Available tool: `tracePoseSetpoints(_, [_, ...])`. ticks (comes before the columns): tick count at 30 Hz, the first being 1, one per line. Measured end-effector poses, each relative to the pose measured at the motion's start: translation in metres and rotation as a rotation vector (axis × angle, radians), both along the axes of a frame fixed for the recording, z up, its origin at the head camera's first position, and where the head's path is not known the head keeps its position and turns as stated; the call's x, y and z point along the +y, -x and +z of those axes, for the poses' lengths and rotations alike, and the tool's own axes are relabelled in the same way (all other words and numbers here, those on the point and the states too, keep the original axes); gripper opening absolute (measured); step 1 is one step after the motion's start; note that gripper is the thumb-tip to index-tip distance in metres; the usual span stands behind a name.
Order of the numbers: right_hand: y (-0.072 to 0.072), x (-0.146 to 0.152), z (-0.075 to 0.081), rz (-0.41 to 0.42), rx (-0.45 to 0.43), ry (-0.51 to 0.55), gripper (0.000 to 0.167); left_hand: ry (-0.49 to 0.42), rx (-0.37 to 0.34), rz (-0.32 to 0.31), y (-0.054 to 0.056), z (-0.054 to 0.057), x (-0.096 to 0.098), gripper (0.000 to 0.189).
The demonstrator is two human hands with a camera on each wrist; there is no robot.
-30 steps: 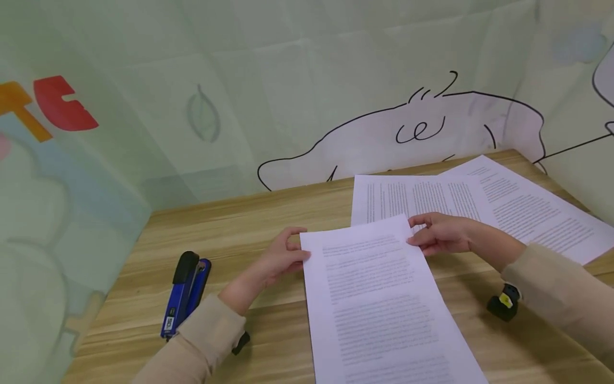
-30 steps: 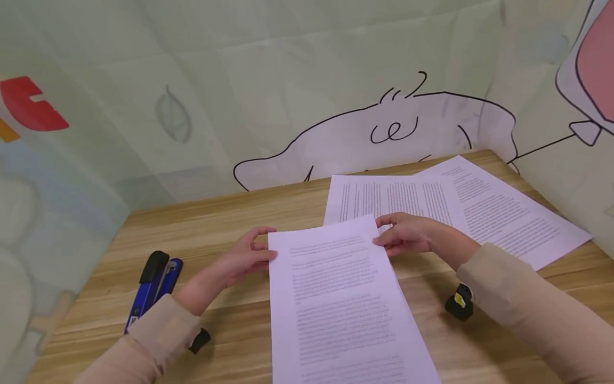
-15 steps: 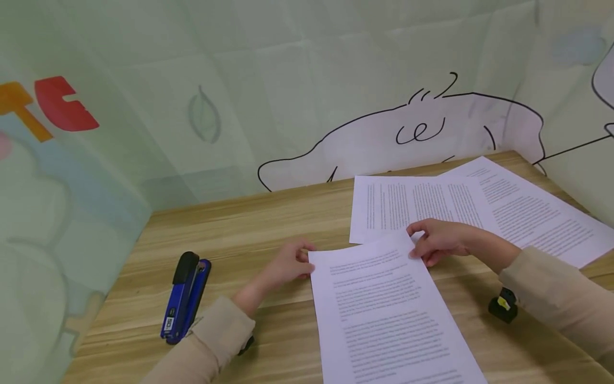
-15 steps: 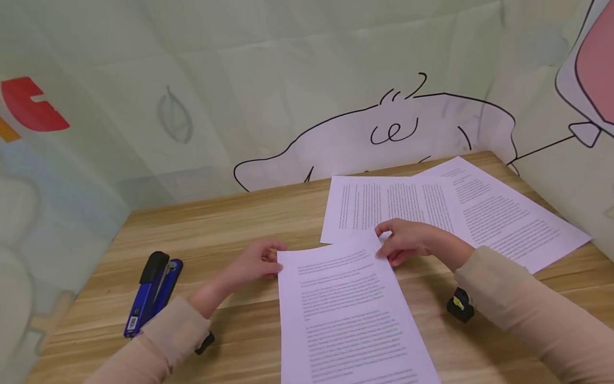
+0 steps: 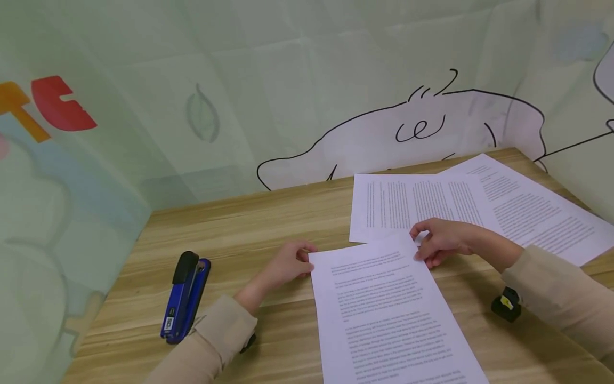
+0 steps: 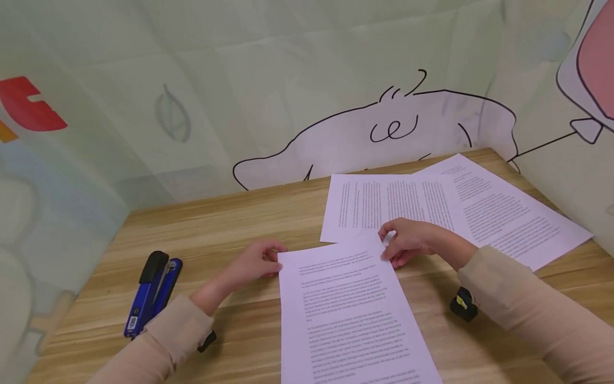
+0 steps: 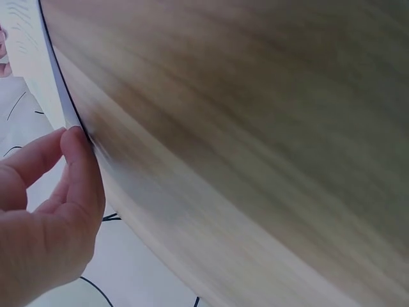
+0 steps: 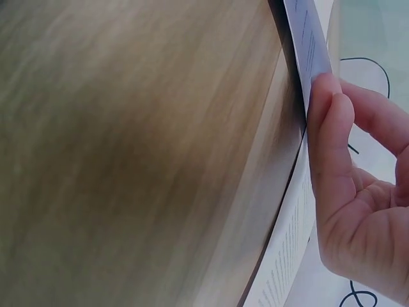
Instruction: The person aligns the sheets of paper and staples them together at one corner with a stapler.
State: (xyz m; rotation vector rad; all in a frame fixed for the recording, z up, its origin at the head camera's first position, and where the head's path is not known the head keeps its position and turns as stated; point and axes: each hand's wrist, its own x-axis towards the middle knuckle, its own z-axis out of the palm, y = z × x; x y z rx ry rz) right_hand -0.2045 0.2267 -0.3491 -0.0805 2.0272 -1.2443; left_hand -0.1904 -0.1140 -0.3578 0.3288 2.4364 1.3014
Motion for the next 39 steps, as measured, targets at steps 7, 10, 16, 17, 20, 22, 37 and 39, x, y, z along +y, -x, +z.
tracePoseSetpoints(7, [-0.001, -0.001, 0.002, 0.004, -0.015, -0.009, 0.045, 0.055, 0.025, 0.027, 0.002, -0.001, 0.001, 0.030])
tracePoseSetpoints(10, [-0.002, -0.001, 0.003, 0.019, -0.018, -0.023, 0.046, 0.081, 0.038, 0.022, 0.002, 0.000, 0.002, 0.029])
tracePoseSetpoints(16, [0.000, 0.001, 0.004, 0.030, -0.009, -0.046, 0.044, 0.077, 0.036, 0.016, 0.003, -0.001, 0.002, 0.029])
tracePoseSetpoints(17, [0.000, 0.002, 0.004, 0.029, -0.008, -0.048, 0.043, 0.074, 0.036, 0.014, 0.003, -0.001, 0.002, 0.029])
tracePoseSetpoints(20, [0.001, 0.004, 0.005, 0.034, 0.000, -0.042, 0.037, 0.066, 0.044, 0.002, 0.003, 0.000, 0.001, 0.029])
tracePoseSetpoints(22, [0.001, 0.006, 0.005, 0.041, 0.003, -0.038, 0.034, 0.071, 0.051, -0.003, 0.003, 0.000, 0.001, 0.028])
tracePoseSetpoints(37, [0.015, 0.035, 0.022, 0.004, 0.143, -0.174, 0.026, 0.060, -0.005, 0.043, 0.015, 0.008, 0.002, 0.032])
tracePoseSetpoints(39, [0.019, 0.044, 0.023, -0.030, 0.187, -0.203, 0.028, 0.043, -0.041, 0.055, 0.020, 0.012, 0.006, 0.035])
